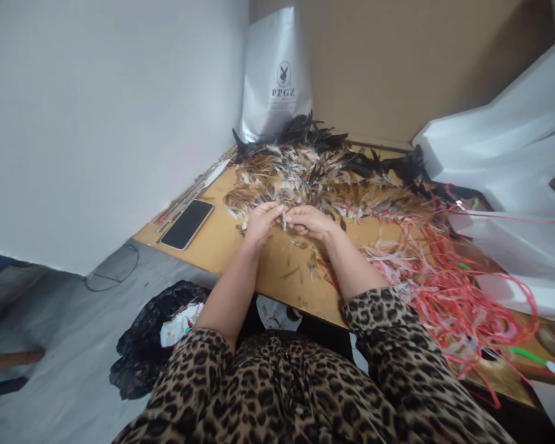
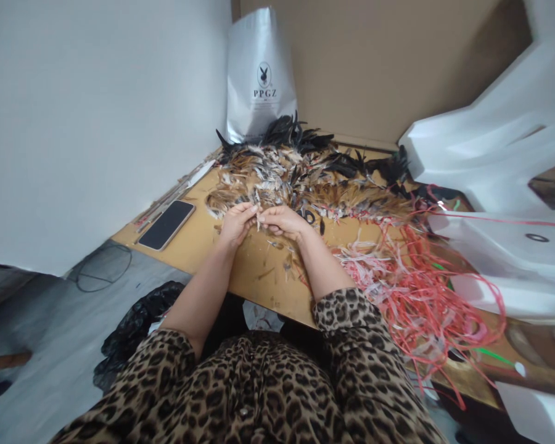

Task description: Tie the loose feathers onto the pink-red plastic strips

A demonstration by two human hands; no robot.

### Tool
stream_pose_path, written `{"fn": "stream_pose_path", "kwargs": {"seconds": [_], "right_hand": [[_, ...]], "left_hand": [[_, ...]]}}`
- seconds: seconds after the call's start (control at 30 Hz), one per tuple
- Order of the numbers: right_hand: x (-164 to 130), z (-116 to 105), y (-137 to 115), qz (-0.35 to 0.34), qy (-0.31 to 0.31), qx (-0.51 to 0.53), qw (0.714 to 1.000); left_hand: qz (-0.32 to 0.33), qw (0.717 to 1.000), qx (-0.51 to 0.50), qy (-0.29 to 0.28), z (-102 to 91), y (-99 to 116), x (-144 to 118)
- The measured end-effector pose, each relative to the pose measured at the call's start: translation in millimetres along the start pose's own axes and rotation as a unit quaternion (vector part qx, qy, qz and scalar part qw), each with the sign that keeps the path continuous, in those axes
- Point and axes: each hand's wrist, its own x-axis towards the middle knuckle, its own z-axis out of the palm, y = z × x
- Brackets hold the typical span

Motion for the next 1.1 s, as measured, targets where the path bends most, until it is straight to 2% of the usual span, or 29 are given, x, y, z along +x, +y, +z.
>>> {"fn": "stream_pose_path", "kwargs": {"seconds": [0.07,0.17,0.27,0.5,0.83,0.97,1.1], "right_hand": [[2,1,1,-0.028,0.028,0.009,0.999],[4,0,2,-0.082,0.119,-0.001,0.989],[5,0,1,-0.119,0.198,-0.038,0.972],[9,3,1,-0.156,0.260,-0.138,0.943],[15,-1,10,-0.183,0.261,-0.139,0.938],[13,1,9,-0.171,0.240,-0.116,0.949],[9,0,6,-0.133,0.241,-0.131,0.952]], "left_hand": [[-0.006,1.000,-0.010,0.009,-0.8,0,1],[-0.022,0.999,-0.024,0.029,-2.7,-2,2],[-0.057,0.998,-0.014,0.023,-4.0,-3,2],[-0.095,0.995,0.028,-0.001,-1.7,-4,-1],[-0.114,0.993,0.026,0.002,0.7,-6,-1],[-0.110,0.993,0.042,-0.008,1.7,-6,-2],[-0.093,0.995,0.041,0.023,0.5,-6,0]]}}
